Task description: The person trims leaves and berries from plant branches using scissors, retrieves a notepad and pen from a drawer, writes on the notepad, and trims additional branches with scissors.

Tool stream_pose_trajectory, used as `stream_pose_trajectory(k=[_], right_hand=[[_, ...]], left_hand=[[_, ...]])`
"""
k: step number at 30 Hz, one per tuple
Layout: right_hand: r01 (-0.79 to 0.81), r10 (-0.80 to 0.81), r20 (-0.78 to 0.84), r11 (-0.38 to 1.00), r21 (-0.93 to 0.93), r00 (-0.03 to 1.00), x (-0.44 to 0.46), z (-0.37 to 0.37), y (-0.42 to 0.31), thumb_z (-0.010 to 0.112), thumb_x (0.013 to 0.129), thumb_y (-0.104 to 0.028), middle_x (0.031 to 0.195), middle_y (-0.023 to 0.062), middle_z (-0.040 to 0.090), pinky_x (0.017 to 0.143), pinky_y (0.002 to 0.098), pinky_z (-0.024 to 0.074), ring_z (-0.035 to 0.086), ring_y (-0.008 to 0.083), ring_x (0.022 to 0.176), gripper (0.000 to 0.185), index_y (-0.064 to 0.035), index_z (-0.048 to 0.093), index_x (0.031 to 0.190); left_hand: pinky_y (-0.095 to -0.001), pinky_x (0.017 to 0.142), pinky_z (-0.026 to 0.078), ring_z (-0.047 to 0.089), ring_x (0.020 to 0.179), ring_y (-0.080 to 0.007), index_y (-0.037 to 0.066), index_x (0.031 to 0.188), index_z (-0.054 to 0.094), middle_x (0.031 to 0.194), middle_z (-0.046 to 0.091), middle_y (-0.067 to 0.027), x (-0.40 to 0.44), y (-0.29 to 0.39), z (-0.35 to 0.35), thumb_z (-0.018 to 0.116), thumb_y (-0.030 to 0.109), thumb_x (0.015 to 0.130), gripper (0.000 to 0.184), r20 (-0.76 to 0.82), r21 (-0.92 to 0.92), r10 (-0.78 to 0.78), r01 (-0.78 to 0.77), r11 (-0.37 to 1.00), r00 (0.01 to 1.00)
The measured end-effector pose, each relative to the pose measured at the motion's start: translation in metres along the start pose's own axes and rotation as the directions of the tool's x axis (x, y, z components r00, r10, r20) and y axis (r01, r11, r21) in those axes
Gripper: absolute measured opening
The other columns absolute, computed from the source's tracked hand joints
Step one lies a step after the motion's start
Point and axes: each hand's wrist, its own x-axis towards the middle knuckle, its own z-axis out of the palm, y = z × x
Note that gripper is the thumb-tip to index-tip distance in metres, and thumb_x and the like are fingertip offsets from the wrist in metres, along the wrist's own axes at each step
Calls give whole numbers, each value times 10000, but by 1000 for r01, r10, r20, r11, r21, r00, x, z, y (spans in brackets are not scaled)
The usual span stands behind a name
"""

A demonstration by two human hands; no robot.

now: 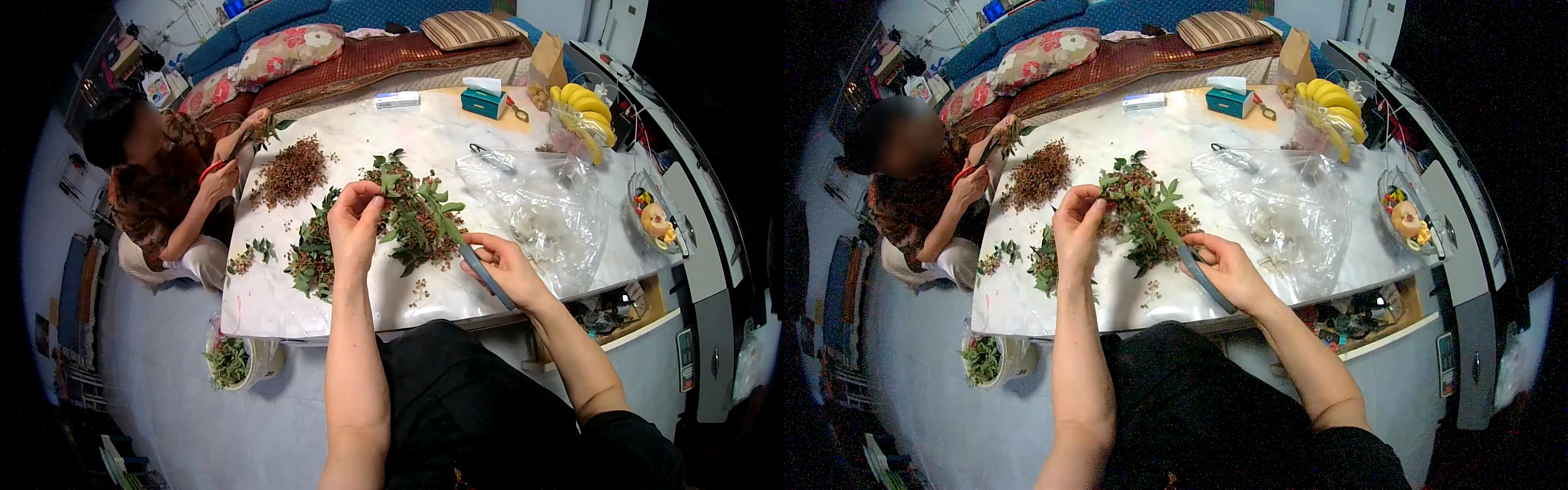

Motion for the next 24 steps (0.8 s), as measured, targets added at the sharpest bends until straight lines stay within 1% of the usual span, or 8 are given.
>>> stream_pose_trajectory(k=[2,3,5,9,11,12,20,24], right_hand=[[-18,18,26,1000,7,999,-2,-2,-2,634,860,-101,836,41,674,684,188,435,560,34,777,410,54,498,1214],[-19,18,27,1000,7,999,-2,-2,-1,634,860,-101,836,41,674,684,188,435,560,34,777,410,54,498,1214],[-19,18,30,1000,10,999,-2,-2,0,637,852,-112,615,-60,502,435,194,320,412,25,483,429,15,499,1238],[-30,30,10,999,31,1000,-2,-2,0,639,854,-121,604,-60,494,430,196,319,408,30,469,433,16,498,1240],[-43,41,27,997,64,999,-4,-3,-1,637,864,-112,720,-28,601,597,167,381,488,11,668,415,65,503,1214],[-43,41,27,997,65,999,-5,-2,0,637,864,-112,720,-28,601,597,167,381,488,11,668,415,65,503,1214],[-99,101,-1,973,210,995,-2,-3,11,648,868,-150,655,-22,520,434,191,337,434,34,506,444,36,485,1237],[-129,143,-23,942,309,989,-1,-5,15,649,868,-165,662,-11,496,412,193,341,436,45,497,444,20,478,1234]], left_hand=[[-237,730,492,613,779,-112,1,959,589,859,636,-47,0,1,0,562,-30,848,118,-4,-23,-4,4,1000,1000],[-239,730,493,614,780,-113,2,958,590,860,638,-49,0,2,0,563,-31,848,118,-5,-8,-1,1,1000,1000],[-240,730,495,615,781,-114,2,958,590,862,640,-51,0,3,0,564,-31,847,118,-6,5,2,-2,1000,1000],[-245,739,500,616,787,-116,4,952,593,867,644,-54,1,1,0,567,-31,846,115,25,4,-14,14,1000,1000],[-247,744,501,617,791,-116,5,950,595,870,646,-55,2,-2,-1,567,-30,846,114,36,11,-14,13,1000,999],[-246,747,502,617,792,-116,5,946,597,873,647,-57,2,-3,-2,568,-32,845,112,41,-4,-16,17,1000,999],[-248,721,513,625,773,-123,-8,930,605,851,640,-66,2,-2,-2,581,-35,837,99,23,13,-58,58,998,998],[-277,763,545,625,804,-162,-27,951,592,883,616,-87,4,-6,-6,576,-44,857,97,-79,-93,-91,84,992,993]])
